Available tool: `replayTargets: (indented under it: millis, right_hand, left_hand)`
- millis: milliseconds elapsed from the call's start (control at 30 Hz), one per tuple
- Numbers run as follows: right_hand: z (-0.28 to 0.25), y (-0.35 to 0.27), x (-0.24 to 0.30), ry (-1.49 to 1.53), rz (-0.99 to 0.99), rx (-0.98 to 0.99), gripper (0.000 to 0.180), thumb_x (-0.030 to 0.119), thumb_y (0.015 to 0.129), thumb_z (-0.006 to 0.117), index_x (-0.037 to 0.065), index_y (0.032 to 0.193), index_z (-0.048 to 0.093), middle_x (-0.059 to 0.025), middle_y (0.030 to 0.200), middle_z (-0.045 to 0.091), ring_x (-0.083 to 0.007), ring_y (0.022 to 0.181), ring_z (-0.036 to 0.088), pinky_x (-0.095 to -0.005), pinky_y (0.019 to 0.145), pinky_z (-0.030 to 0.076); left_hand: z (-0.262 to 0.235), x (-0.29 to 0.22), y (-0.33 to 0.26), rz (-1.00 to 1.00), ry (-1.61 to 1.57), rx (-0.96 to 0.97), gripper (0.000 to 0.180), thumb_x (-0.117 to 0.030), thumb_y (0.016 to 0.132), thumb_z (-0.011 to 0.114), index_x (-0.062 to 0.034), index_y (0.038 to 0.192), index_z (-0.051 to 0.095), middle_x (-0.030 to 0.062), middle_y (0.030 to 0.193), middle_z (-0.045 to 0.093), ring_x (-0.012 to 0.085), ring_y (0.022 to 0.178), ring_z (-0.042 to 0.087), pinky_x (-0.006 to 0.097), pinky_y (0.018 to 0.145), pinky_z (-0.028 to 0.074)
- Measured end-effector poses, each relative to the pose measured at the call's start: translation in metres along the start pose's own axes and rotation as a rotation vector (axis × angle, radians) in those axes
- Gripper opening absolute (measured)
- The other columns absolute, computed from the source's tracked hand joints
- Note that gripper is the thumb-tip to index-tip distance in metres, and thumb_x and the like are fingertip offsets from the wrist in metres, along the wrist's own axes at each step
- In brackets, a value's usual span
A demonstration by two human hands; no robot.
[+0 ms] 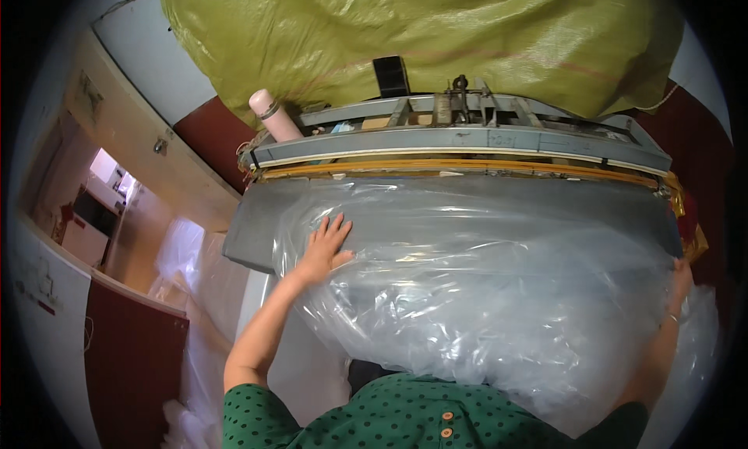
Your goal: The person wraps a large, flat, gray rectangular object with a clear plastic sheet. They repeatedly pull the plastic over the object, smooth it down, and adjust the edges to ensure full coverage. The process involves handling the plastic and the object by hand to achieve a tight wrap.
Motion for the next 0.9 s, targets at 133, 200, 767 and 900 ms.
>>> replayTargets:
  millis: [133, 200, 767, 900]
  right_hand:
    - [-0.008, 0.000, -0.057, -0.097, -0.006, 0.037, 0.026, 0.024, 0.090, 0.048, 0.000, 0.080, 0.046, -0.0178, 0.067, 0.049, -0.0310, 0.062, 0.047, -0.0391, 0.061, 0.040]
    - [-0.013, 0.012, -0.065, -0.102, -0.020, -0.022, 0.026, 0.024, 0.090, 0.047, 0.000, 0.080, 0.046, -0.0177, 0.067, 0.048, -0.0300, 0.061, 0.046, -0.0390, 0.060, 0.040]
    - [-0.012, -0.003, -0.025, 0.020, 0.045, 0.013, 0.031, 0.026, 0.092, 0.044, -0.001, 0.077, 0.045, -0.0166, 0.065, 0.047, -0.0300, 0.060, 0.043, -0.0365, 0.059, 0.038]
    - [-0.024, -0.021, -0.025, -0.003, 0.084, 0.015, 0.031, 0.028, 0.091, 0.047, -0.001, 0.079, 0.049, -0.0137, 0.067, 0.050, -0.0266, 0.061, 0.046, -0.0344, 0.062, 0.039]
  left_hand:
    - [0.007, 0.009, -0.026, 0.043, -0.275, 0.067, 0.046, -0.024, 0.085, 0.055, -0.0062, 0.125, 0.046, 0.0146, 0.135, 0.039, 0.0356, 0.129, 0.027, 0.044, 0.102, 0.026]
    - [-0.015, 0.021, -0.023, 0.014, -0.362, -0.122, 0.039, -0.018, 0.081, 0.059, -0.0045, 0.117, 0.051, 0.0135, 0.124, 0.049, 0.0338, 0.119, 0.039, 0.040, 0.096, 0.034]
    - [-0.034, 0.125, 0.088, -0.405, -0.377, -0.642, 0.009, -0.010, 0.080, 0.057, -0.0040, 0.075, 0.059, 0.0115, 0.066, 0.060, 0.0254, 0.054, 0.054, 0.035, 0.055, 0.045]
    - [-0.015, 0.072, 0.094, -0.145, 0.041, -0.496, 0.004, -0.007, 0.078, 0.056, -0.0040, 0.075, 0.055, 0.0130, 0.078, 0.056, 0.0333, 0.075, 0.054, 0.042, 0.063, 0.043]
Point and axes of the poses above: each hand's wrist, its own y-axis towards the middle knuckle, its own z-axis out of the palm, x = y × z, the point moved 10 cm from there along y, towards the middle knuckle
